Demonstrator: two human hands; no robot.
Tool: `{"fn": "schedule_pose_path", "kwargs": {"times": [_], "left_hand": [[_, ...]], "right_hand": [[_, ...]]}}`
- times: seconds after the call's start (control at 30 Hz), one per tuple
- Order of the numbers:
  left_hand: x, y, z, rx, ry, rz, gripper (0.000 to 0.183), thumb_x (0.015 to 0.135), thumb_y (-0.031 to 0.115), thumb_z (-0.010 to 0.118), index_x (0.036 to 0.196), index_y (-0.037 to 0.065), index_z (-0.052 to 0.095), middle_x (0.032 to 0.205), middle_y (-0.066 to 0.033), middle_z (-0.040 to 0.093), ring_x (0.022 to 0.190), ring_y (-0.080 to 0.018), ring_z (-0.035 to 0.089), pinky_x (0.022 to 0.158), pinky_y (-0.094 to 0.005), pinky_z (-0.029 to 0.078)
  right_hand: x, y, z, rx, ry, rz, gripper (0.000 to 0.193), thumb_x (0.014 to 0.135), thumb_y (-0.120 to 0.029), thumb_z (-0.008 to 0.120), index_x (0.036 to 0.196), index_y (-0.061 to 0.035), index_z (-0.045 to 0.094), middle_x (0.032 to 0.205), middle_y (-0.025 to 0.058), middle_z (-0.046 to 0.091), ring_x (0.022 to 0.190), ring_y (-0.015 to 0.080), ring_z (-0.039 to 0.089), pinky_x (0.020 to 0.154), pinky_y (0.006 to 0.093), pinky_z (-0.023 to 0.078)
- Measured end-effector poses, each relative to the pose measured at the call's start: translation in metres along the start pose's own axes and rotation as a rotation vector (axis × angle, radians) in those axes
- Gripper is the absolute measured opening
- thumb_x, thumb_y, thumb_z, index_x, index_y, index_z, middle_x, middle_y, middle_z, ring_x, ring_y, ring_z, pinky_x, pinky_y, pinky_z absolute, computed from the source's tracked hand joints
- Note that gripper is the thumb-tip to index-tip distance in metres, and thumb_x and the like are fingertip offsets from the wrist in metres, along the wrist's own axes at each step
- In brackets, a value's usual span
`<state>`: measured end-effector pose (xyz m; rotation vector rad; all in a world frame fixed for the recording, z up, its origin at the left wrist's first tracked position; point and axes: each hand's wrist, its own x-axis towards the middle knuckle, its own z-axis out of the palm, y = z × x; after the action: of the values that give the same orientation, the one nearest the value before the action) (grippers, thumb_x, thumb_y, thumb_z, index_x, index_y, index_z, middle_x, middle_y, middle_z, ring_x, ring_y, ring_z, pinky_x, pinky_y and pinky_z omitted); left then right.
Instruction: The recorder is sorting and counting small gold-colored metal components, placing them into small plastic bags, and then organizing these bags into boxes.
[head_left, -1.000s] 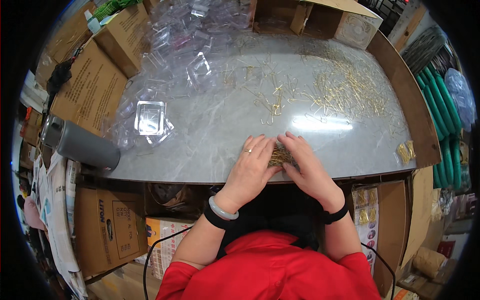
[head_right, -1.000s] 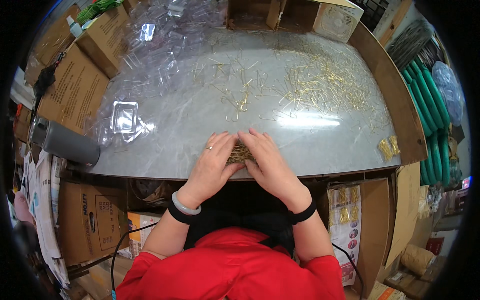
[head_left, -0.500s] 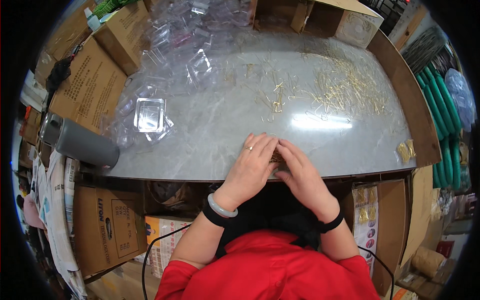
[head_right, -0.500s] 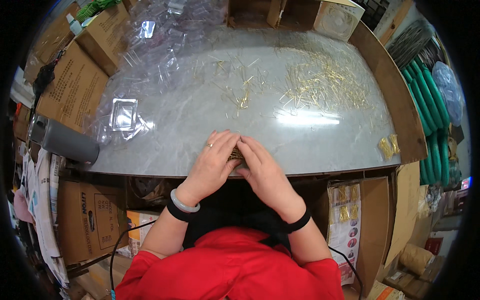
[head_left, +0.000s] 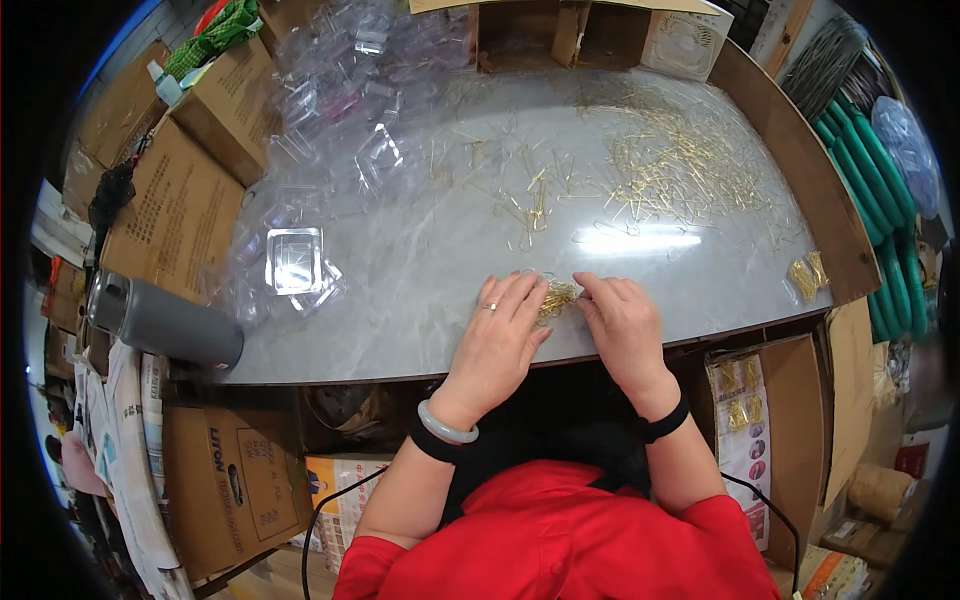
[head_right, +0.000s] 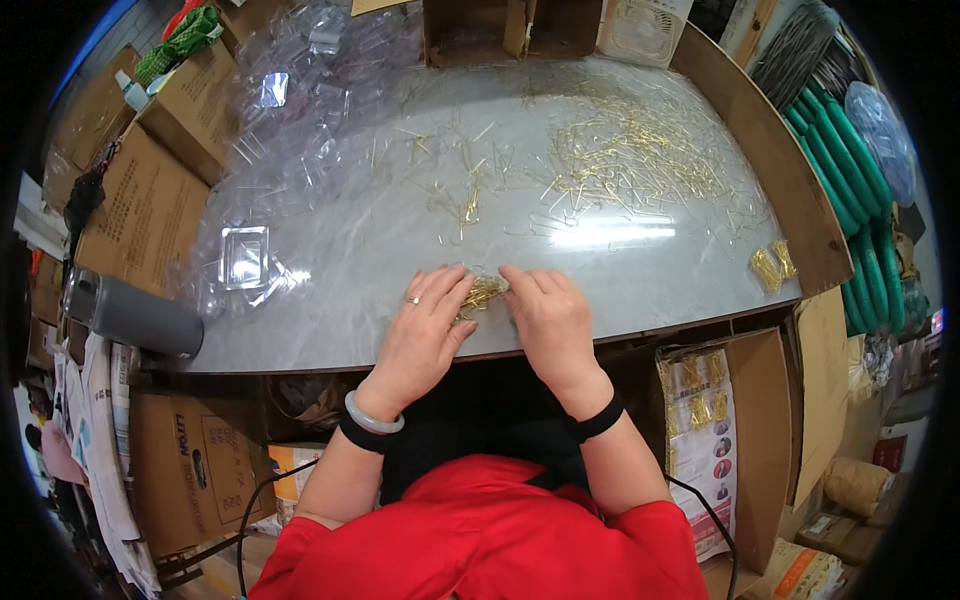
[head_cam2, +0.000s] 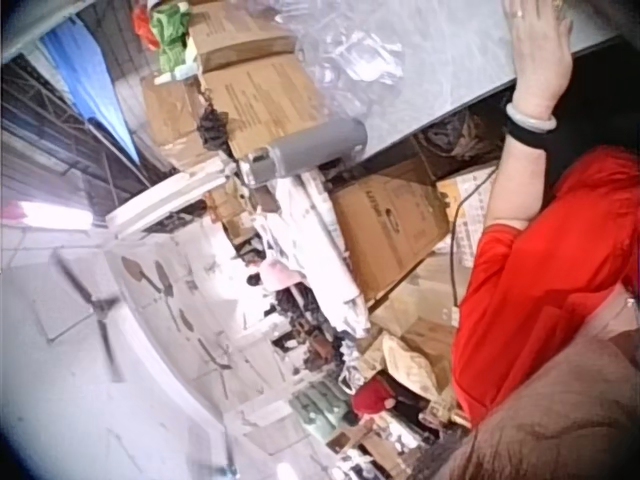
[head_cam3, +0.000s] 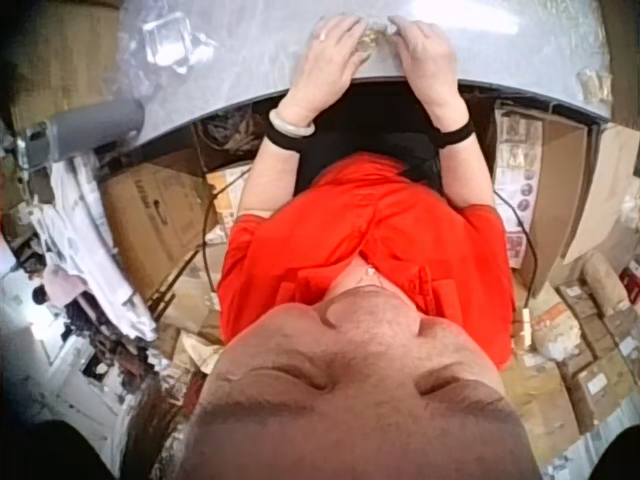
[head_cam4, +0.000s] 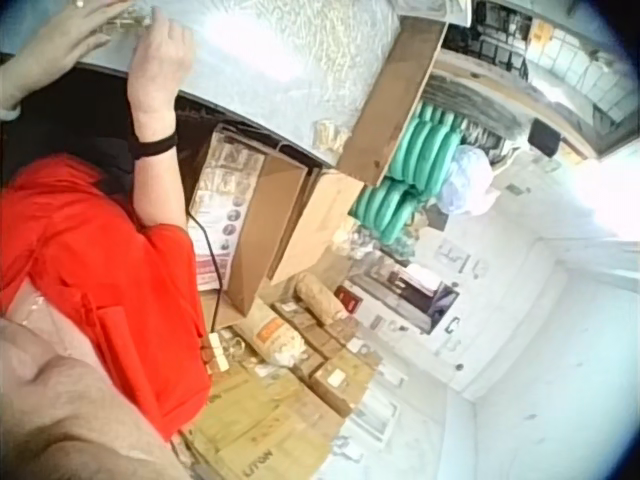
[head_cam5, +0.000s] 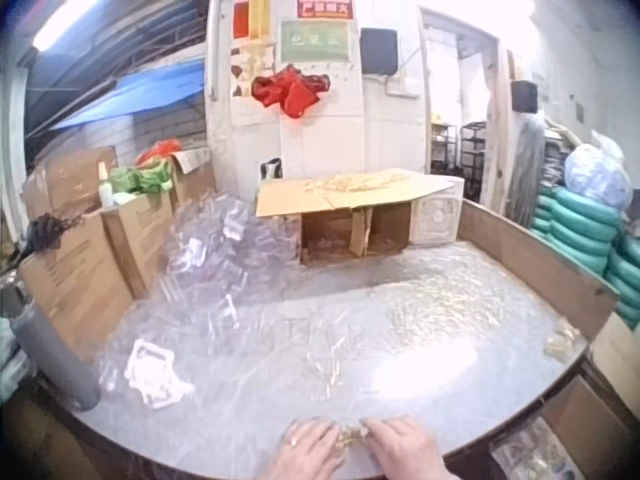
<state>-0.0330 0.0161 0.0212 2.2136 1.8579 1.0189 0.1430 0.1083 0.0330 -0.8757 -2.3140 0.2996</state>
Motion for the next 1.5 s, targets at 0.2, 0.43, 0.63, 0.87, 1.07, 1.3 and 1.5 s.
{"fn": "schedule_pose_path", "kwargs": {"times": [0.2,0.43,0.63,0.87,1.07,1.3,1.5], "left_hand": [[0.000,-0.001,0.003,-0.014,0.008,-0.010,0.057,0.090,0.011,0.068,0.141,-0.004,0.046,0.139,-0.0221,0.051,0.132,-0.0399,0.047,0.116,-0.0544,0.033],[-0.005,-0.008,0.007,-0.075,0.031,-0.049,0.082,0.088,0.007,0.068,0.155,-0.006,0.023,0.139,-0.0279,0.048,0.132,-0.0441,0.046,0.118,-0.0539,0.031],[-0.005,-0.004,0.003,-0.118,0.081,-0.063,0.091,0.087,0.002,0.067,0.159,-0.002,0.012,0.148,-0.0257,0.045,0.134,-0.0412,0.048,0.116,-0.0484,0.034],[-0.006,-0.008,0.002,-0.201,0.061,-0.088,0.087,0.087,0.000,0.065,0.159,0.000,0.015,0.149,-0.0256,0.044,0.133,-0.0409,0.048,0.113,-0.0462,0.039],[-0.005,-0.006,0.006,-0.123,0.039,-0.149,0.077,0.091,0.000,0.059,0.158,0.000,0.021,0.145,-0.0273,0.046,0.133,-0.0439,0.047,0.111,-0.0469,0.039],[-0.005,-0.017,-0.013,-0.467,-0.034,-0.170,0.084,0.084,-0.003,0.054,0.159,0.001,0.018,0.157,-0.0243,0.035,0.149,-0.0357,0.031,0.122,-0.0418,0.026],[-0.015,-0.016,-0.032,-0.266,-0.100,-0.149,0.082,0.082,0.006,0.070,0.155,0.001,0.032,0.156,-0.0226,0.037,0.147,-0.0375,0.033,0.120,-0.0428,0.029]], "right_hand": [[-0.014,-0.017,0.017,0.228,0.104,0.094,0.054,0.083,0.009,0.057,0.136,0.0052,0.050,0.129,0.0286,0.058,0.124,0.0441,0.055,0.107,0.0475,0.044],[0.006,-0.009,0.015,0.423,-0.082,0.009,0.073,0.076,0.000,0.056,0.147,0.0006,0.040,0.143,0.0252,0.047,0.139,0.0424,0.039,0.116,0.0474,0.032],[0.024,0.012,0.008,0.241,-0.297,-0.284,0.071,0.081,-0.016,0.070,0.146,-0.0070,0.046,0.139,0.0174,0.054,0.138,0.0395,0.042,0.117,0.0530,0.027],[0.020,0.015,0.010,0.258,-0.392,-0.202,0.056,0.082,-0.017,0.075,0.134,-0.0058,0.056,0.132,0.0153,0.057,0.128,0.0372,0.050,0.112,0.0453,0.038],[0.017,0.005,0.010,0.256,-0.257,-0.331,0.050,0.088,-0.022,0.070,0.131,-0.0018,0.056,0.132,0.0186,0.056,0.124,0.0385,0.052,0.110,0.0446,0.042],[0.014,0.005,0.019,0.126,-0.230,-0.322,0.056,0.090,-0.030,0.070,0.134,-0.0001,0.052,0.135,0.0194,0.053,0.125,0.0392,0.052,0.111,0.0463,0.041],[0.015,0.000,0.010,0.208,-0.274,-0.296,0.061,0.091,-0.036,0.070,0.138,-0.0014,0.050,0.139,0.0193,0.051,0.133,0.0381,0.048,0.115,0.0476,0.037]]}}
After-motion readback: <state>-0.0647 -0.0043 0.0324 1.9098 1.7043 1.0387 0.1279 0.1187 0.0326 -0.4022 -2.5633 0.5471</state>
